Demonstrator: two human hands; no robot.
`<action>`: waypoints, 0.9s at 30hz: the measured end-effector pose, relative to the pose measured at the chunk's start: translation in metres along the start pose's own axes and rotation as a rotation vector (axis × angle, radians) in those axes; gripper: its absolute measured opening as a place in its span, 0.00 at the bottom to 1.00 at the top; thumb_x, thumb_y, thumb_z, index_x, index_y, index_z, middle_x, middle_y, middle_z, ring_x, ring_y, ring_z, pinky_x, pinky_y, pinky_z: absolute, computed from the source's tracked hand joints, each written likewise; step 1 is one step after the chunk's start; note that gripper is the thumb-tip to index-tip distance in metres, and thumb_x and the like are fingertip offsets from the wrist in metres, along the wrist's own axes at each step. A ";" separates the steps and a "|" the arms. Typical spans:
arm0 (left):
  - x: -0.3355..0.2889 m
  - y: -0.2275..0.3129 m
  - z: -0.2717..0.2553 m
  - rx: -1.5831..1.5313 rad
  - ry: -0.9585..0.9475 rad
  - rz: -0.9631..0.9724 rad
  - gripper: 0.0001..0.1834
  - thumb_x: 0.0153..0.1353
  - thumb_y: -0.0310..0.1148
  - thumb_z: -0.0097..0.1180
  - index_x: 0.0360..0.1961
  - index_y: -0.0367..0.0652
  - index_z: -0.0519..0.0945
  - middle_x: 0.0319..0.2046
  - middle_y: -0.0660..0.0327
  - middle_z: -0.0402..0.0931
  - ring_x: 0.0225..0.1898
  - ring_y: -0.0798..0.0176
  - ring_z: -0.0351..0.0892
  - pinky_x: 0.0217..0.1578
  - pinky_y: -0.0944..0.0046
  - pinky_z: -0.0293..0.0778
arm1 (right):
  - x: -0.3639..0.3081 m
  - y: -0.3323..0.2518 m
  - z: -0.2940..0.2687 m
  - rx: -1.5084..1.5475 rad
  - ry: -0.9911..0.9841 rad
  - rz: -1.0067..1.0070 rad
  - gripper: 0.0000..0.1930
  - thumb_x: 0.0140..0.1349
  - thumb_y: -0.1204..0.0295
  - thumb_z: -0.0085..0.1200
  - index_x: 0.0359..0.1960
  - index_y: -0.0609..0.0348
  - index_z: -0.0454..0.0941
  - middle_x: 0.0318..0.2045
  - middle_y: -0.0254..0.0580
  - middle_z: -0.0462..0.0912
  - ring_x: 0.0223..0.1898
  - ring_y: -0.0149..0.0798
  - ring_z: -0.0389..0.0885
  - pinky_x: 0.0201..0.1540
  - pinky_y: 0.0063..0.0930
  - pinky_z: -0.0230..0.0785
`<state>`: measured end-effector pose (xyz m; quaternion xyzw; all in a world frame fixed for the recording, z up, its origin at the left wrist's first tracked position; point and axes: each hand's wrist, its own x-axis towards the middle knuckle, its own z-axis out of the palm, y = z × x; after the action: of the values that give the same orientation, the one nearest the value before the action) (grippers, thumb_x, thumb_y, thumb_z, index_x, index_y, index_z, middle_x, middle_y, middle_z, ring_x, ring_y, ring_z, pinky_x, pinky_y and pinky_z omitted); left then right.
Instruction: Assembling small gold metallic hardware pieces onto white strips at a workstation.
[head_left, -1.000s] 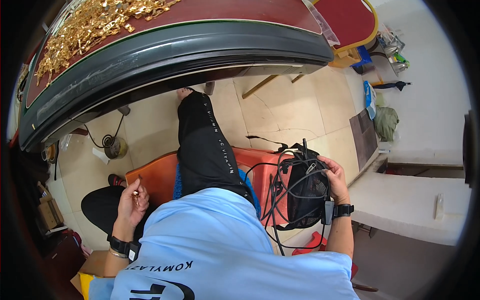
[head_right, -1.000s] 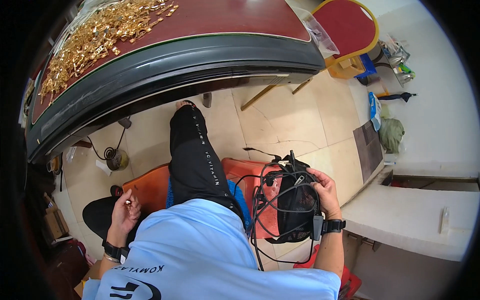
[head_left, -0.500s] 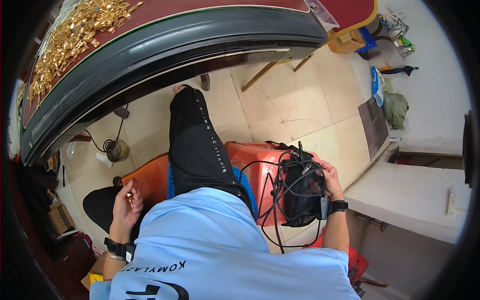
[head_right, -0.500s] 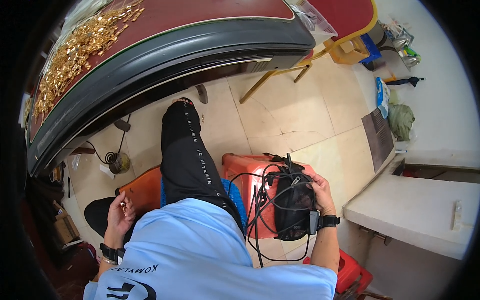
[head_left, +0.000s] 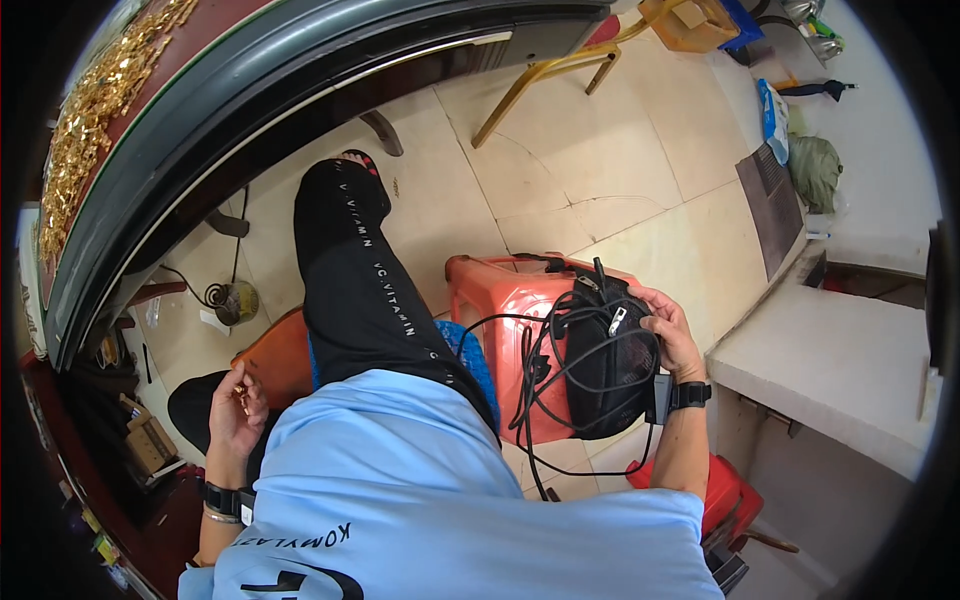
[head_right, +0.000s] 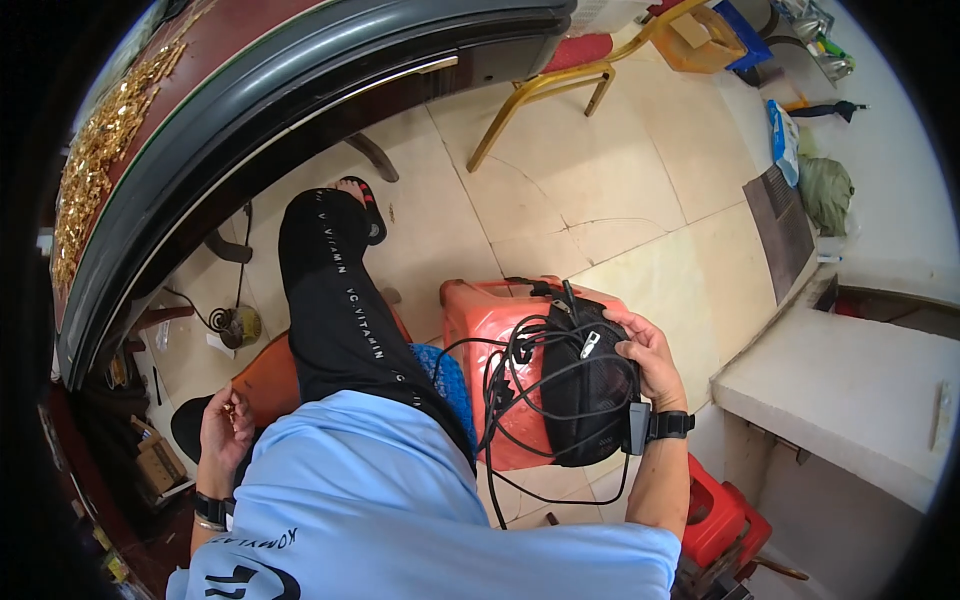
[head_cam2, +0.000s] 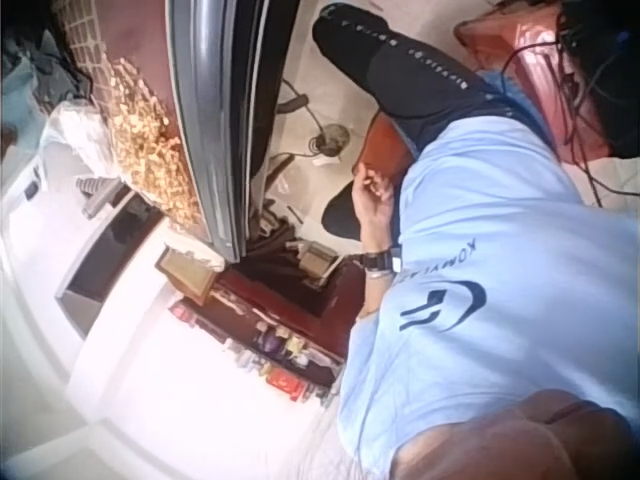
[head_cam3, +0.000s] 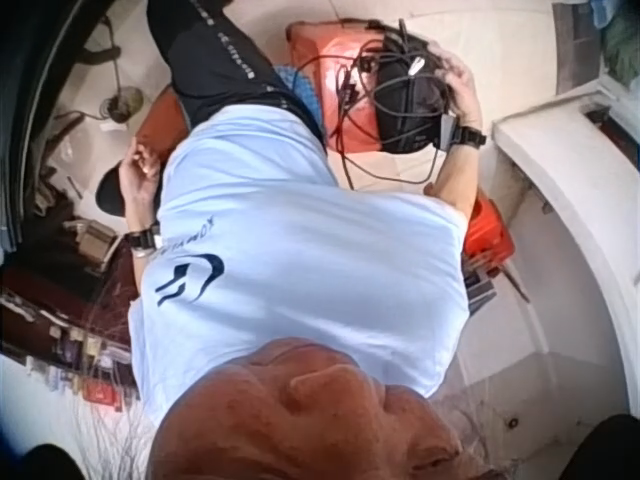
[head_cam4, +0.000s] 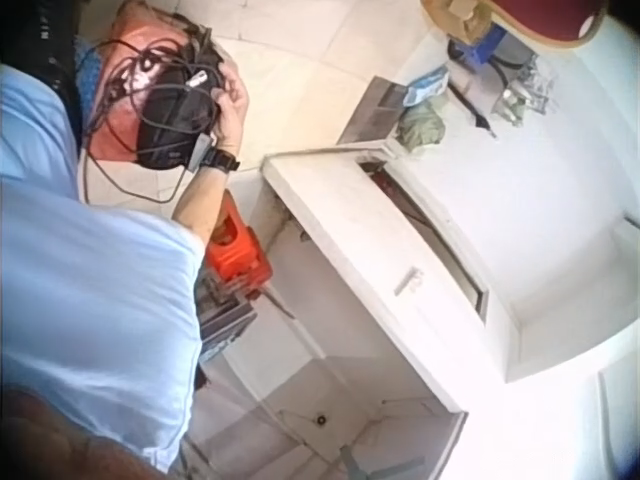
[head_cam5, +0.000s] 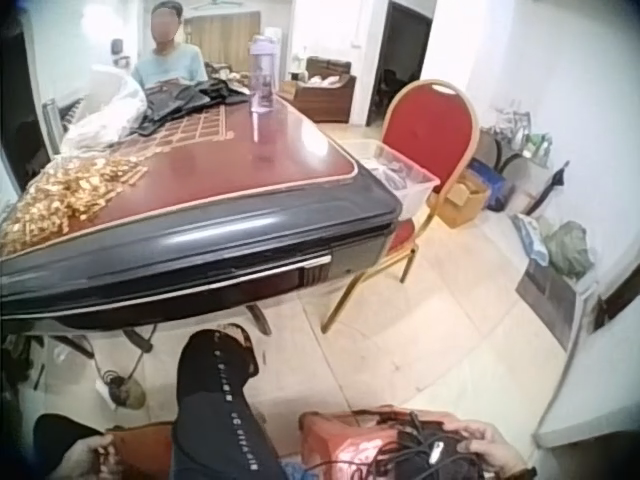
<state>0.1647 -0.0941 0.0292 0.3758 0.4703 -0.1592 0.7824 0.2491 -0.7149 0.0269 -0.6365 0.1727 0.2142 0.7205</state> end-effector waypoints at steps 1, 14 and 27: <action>-0.001 0.000 0.003 0.010 0.012 0.008 0.15 0.69 0.41 0.52 0.25 0.47 0.73 0.16 0.66 0.69 0.12 0.73 0.65 0.09 0.75 0.56 | 0.000 -0.002 0.000 0.006 0.003 0.004 0.27 0.50 0.84 0.49 0.56 0.70 0.72 0.54 0.45 0.77 0.54 0.33 0.76 0.58 0.23 0.68; -0.001 0.003 0.037 0.072 -0.003 0.005 0.15 0.69 0.39 0.51 0.24 0.46 0.73 0.17 0.66 0.70 0.12 0.73 0.63 0.10 0.75 0.56 | -0.002 0.009 -0.015 -0.040 -0.027 0.040 0.33 0.47 0.83 0.51 0.61 0.67 0.68 0.60 0.44 0.73 0.61 0.34 0.71 0.65 0.25 0.59; 0.002 0.007 0.044 0.084 -0.041 -0.001 0.16 0.69 0.39 0.51 0.23 0.45 0.75 0.18 0.65 0.71 0.12 0.72 0.63 0.10 0.74 0.56 | -0.004 0.017 -0.021 -0.026 0.016 0.117 0.37 0.48 0.82 0.51 0.66 0.67 0.63 0.60 0.43 0.73 0.59 0.35 0.71 0.64 0.26 0.60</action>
<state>0.1970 -0.1216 0.0431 0.4048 0.4473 -0.1867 0.7754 0.2373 -0.7343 0.0123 -0.6362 0.2126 0.2532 0.6971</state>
